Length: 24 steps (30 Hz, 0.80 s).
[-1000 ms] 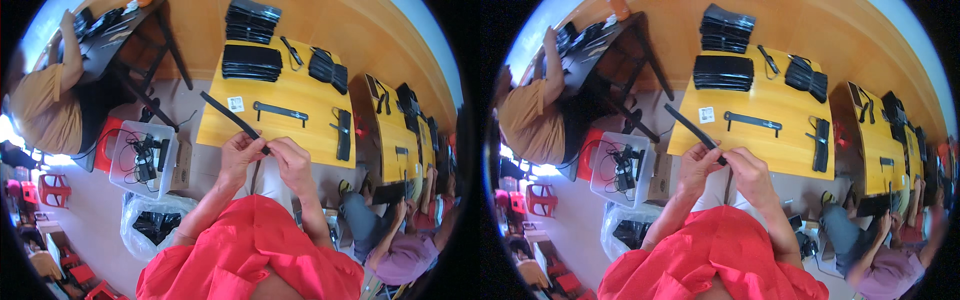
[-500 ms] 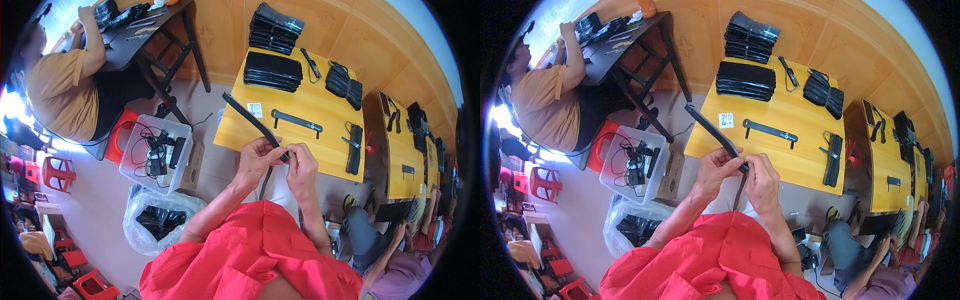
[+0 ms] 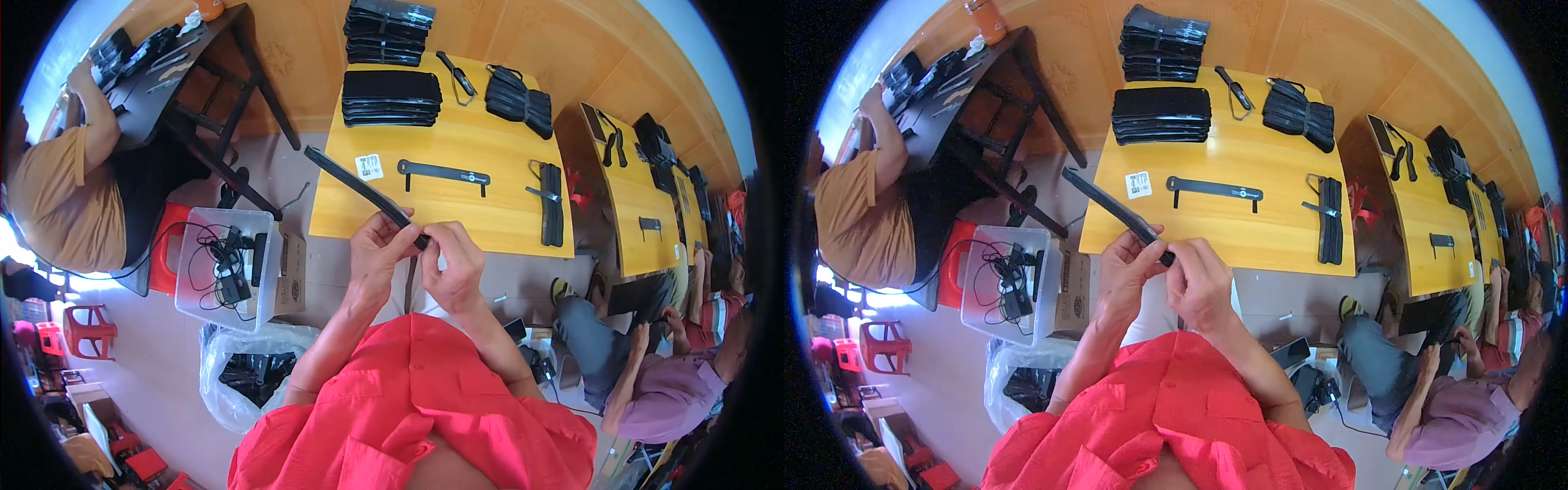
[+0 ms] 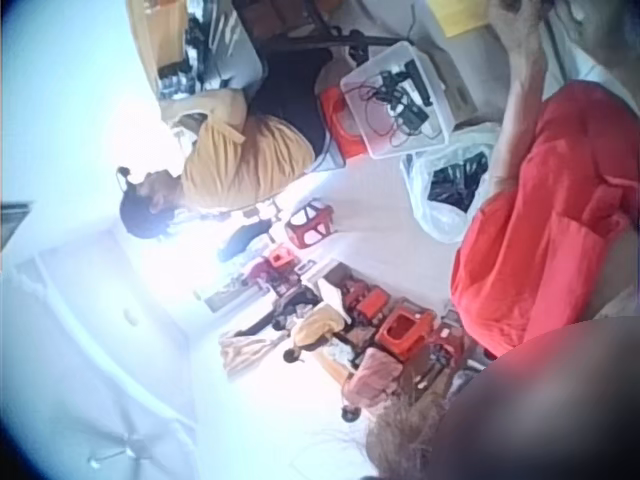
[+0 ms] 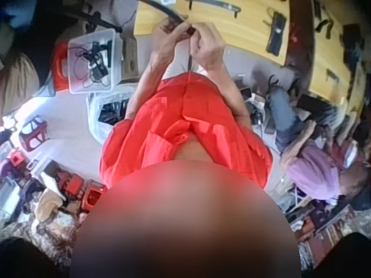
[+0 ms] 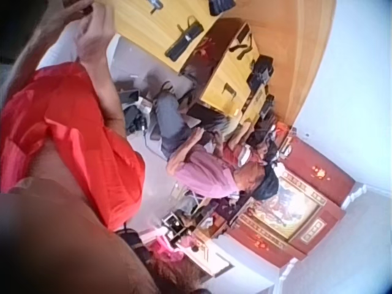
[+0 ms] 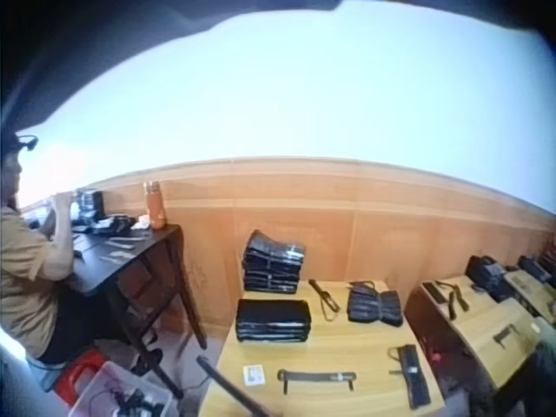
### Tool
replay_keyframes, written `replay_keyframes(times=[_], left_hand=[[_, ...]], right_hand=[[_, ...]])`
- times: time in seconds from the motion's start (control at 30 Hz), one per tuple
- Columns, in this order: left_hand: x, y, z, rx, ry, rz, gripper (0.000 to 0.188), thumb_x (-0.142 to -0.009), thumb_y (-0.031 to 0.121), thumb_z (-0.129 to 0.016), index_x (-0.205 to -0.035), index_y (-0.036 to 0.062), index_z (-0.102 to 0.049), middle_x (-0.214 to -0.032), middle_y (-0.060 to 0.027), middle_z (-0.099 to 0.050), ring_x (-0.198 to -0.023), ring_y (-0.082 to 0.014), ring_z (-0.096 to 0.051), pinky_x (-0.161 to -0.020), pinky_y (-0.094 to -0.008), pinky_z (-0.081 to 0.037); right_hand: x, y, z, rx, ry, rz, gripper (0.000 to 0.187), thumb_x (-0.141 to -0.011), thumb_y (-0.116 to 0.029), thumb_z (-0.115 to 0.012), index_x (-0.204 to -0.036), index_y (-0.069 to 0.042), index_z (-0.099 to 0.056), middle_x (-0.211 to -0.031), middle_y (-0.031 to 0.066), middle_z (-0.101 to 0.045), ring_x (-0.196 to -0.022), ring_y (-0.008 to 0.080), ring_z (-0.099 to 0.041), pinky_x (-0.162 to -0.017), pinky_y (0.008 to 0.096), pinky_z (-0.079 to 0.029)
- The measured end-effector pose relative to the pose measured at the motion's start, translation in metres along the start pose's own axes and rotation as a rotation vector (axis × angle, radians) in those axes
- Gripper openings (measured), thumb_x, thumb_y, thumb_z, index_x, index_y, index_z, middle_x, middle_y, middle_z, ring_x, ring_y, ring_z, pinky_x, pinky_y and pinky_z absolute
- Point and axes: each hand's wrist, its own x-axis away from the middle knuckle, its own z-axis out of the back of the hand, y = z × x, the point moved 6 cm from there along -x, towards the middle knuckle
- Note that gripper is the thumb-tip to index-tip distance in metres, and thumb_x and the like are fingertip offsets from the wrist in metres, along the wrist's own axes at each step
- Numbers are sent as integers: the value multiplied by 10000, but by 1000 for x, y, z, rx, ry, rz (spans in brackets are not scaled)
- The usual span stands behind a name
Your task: Attaching stickers to black straps and stacking them in a workshop.
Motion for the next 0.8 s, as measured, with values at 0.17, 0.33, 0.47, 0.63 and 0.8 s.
replay_keyframes(times=[0.17,0.33,0.47,0.63,0.8], left_hand=[[0,-2,1,-26,-41,50,270,-827,61,-616,-1083,-4,-560,-909,-51,-617,-792,-115,-611,-662,-242,-528],[0,-1,-3,-47,-73,31,341,-792,36,-658,-1105,-16,-532,-876,-65,-618,-787,-118,-609,-688,-249,-529],[2,2,-3,-21,-92,31,377,-783,31,-668,-1125,-16,-516,-870,-64,-615,-787,-122,-607,-689,-249,-529],[0,5,-2,-81,-146,61,379,-784,27,-664,-1124,-27,-506,-867,-69,-614,-788,-118,-604,-681,-255,-540],[-3,10,-1,-130,-186,74,362,-780,10,-653,-1116,-30,-523,-864,-69,-615,-784,-125,-608,-686,-260,-542]], right_hand=[[-3,21,-2,-352,-115,-282,149,-709,96,-550,-835,27,-589,-700,145,-559,-569,287,-576,-505,322,-469],[-2,11,2,-141,-78,-94,167,-698,101,-566,-848,32,-592,-724,136,-566,-584,268,-589,-499,316,-471],[0,4,4,-126,-52,-51,166,-701,105,-578,-850,33,-591,-738,130,-568,-590,263,-593,-499,317,-476],[1,3,4,-160,-61,-76,158,-717,103,-594,-852,23,-579,-729,127,-556,-585,267,-590,-489,323,-471],[-1,8,2,-119,-54,-66,126,-728,107,-575,-821,22,-563,-720,142,-554,-617,284,-567,-526,323,-444]])
